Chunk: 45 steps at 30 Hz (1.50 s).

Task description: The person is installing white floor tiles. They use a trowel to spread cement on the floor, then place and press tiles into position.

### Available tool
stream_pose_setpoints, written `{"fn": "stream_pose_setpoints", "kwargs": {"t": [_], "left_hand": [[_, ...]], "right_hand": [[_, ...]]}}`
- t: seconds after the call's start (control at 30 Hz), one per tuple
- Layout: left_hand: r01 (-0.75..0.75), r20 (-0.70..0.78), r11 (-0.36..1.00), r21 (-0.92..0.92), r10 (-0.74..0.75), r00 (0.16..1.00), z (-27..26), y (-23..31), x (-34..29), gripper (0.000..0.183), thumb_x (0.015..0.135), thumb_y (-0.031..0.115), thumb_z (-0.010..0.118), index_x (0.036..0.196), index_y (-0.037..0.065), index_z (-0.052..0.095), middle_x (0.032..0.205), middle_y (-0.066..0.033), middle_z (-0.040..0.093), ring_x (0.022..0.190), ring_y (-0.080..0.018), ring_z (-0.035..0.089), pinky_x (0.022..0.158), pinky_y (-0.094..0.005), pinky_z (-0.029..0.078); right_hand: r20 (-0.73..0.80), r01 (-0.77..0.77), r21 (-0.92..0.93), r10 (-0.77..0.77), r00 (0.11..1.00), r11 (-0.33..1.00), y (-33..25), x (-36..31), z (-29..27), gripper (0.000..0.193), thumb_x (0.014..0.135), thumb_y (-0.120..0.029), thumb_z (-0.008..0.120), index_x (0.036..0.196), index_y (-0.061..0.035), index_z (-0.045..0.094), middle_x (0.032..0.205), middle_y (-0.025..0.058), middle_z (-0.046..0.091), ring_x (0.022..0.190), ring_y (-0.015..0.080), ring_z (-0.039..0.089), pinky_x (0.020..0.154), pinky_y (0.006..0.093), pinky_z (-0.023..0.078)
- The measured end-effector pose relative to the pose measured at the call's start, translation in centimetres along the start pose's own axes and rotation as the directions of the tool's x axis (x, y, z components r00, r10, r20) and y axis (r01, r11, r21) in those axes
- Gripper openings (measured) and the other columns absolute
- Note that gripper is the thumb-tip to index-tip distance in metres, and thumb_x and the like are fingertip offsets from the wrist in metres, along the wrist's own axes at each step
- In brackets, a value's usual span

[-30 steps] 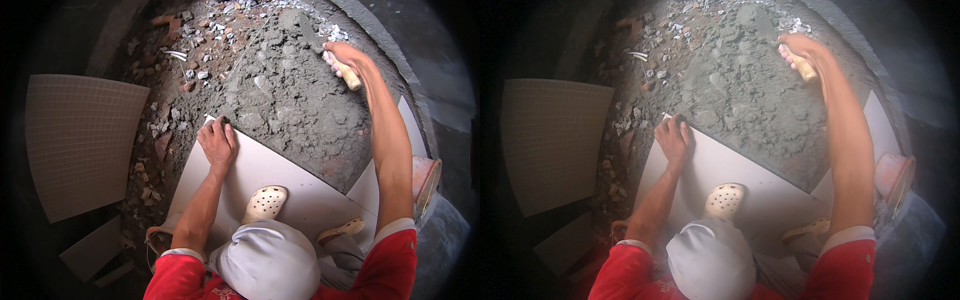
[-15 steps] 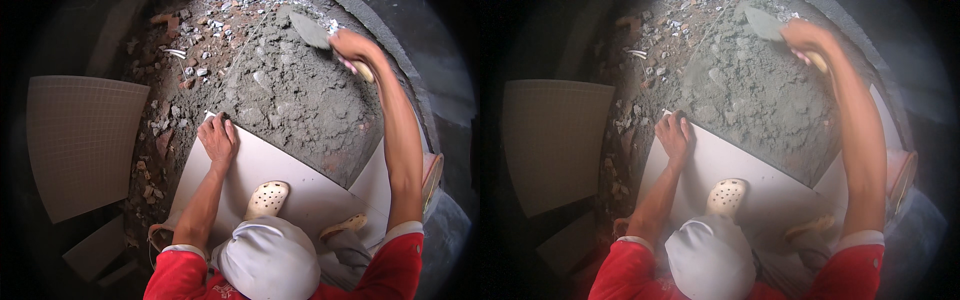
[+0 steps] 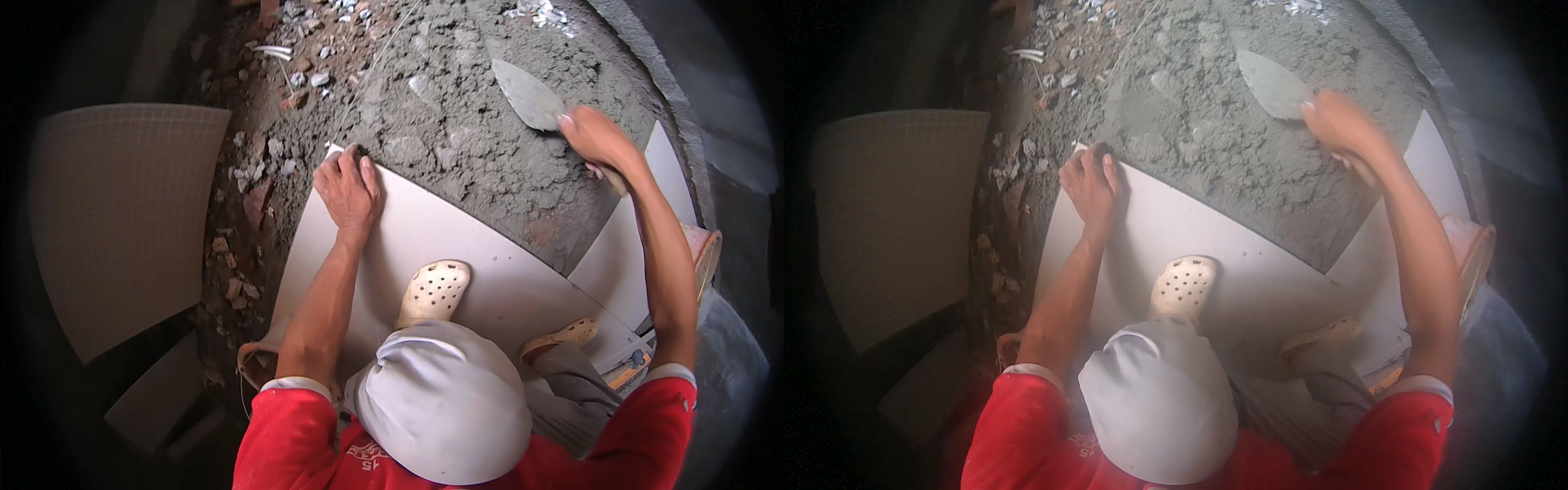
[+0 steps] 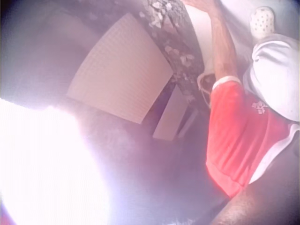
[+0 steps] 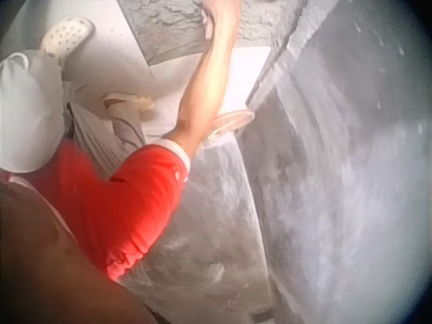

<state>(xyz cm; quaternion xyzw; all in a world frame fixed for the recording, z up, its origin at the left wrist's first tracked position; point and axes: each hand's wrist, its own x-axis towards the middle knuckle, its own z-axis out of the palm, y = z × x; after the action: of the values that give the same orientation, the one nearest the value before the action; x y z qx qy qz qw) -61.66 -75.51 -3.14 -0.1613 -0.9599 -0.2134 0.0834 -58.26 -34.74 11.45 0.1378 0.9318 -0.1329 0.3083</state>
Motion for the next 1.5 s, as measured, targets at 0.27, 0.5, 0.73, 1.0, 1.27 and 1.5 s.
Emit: {"fn": "stream_pose_setpoints", "kwargs": {"t": [0.27,0.5,0.73,1.0,1.27,1.5], "left_hand": [[0.033,0.035,0.999,0.018,-0.034,0.999,0.2,-0.1,-0.2,0.034,0.101,0.029,0.061,0.130,0.010,0.064,0.120,-0.0162,0.057,0.113,-0.0356,0.051,0.103,-0.0499,0.036],[0.014,0.015,1.000,0.026,-0.015,1.000,0.2,-0.1,-0.1,0.032,0.100,0.027,0.061,0.128,0.010,0.064,0.119,-0.0163,0.058,0.112,-0.0352,0.051,0.102,-0.0494,0.037],[-0.005,-0.010,1.000,0.007,0.005,1.000,0.2,-0.1,-0.1,0.031,0.100,0.026,0.062,0.126,0.010,0.065,0.119,-0.0161,0.058,0.112,-0.0352,0.051,0.101,-0.0493,0.037],[-0.004,-0.009,1.000,0.008,0.004,1.000,0.5,-0.3,-0.3,0.034,0.101,0.030,0.060,0.128,0.010,0.065,0.121,-0.0169,0.058,0.116,-0.0372,0.049,0.105,-0.0518,0.037],[-0.041,-0.008,0.999,0.033,0.042,0.999,0.4,-0.2,-0.1,0.035,0.102,0.027,0.060,0.127,0.004,0.066,0.118,-0.0209,0.058,0.115,-0.0378,0.051,0.102,-0.0507,0.038],[-0.101,-0.020,0.992,0.081,0.102,0.995,0.5,-0.2,0.1,0.038,0.104,0.031,0.056,0.128,0.003,0.067,0.117,-0.0206,0.057,0.110,-0.0376,0.050,0.099,-0.0490,0.039]], "right_hand": [[0.135,0.306,-0.094,-0.292,0.947,0.947,-9.2,-5.7,4.1,0.035,0.104,-0.025,0.050,0.096,0.0047,0.067,0.080,0.0284,0.069,0.080,0.0445,0.070,0.082,0.0569,0.054],[0.073,0.201,-0.147,-0.192,0.979,0.969,-6.2,-8.7,7.7,0.032,0.104,-0.024,0.052,0.093,0.0027,0.066,0.083,0.0269,0.069,0.084,0.0463,0.068,0.085,0.0570,0.052],[0.144,0.193,0.088,-0.204,0.968,0.977,-2.6,-10.1,4.3,0.032,0.104,-0.024,0.052,0.092,0.0028,0.065,0.084,0.0279,0.067,0.089,0.0485,0.065,0.085,0.0552,0.051],[0.014,0.151,0.052,-0.152,0.988,0.987,0.2,-11.2,11.7,0.032,0.105,-0.024,0.051,0.094,0.0028,0.065,0.075,0.0279,0.065,0.078,0.0519,0.064,0.076,0.0591,0.050],[-0.241,0.153,0.334,-0.073,0.968,0.930,4.1,-16.0,10.3,0.036,0.105,-0.028,0.052,0.092,0.0034,0.062,0.064,0.0231,0.060,0.058,0.0439,0.061,0.062,0.0505,0.053],[0.259,-0.408,0.466,0.320,0.911,0.785,6.9,-16.5,13.5,0.042,0.107,-0.030,0.047,0.086,0.0038,0.060,0.068,0.0168,0.062,0.051,0.0272,0.063,0.049,0.0439,0.051]]}}
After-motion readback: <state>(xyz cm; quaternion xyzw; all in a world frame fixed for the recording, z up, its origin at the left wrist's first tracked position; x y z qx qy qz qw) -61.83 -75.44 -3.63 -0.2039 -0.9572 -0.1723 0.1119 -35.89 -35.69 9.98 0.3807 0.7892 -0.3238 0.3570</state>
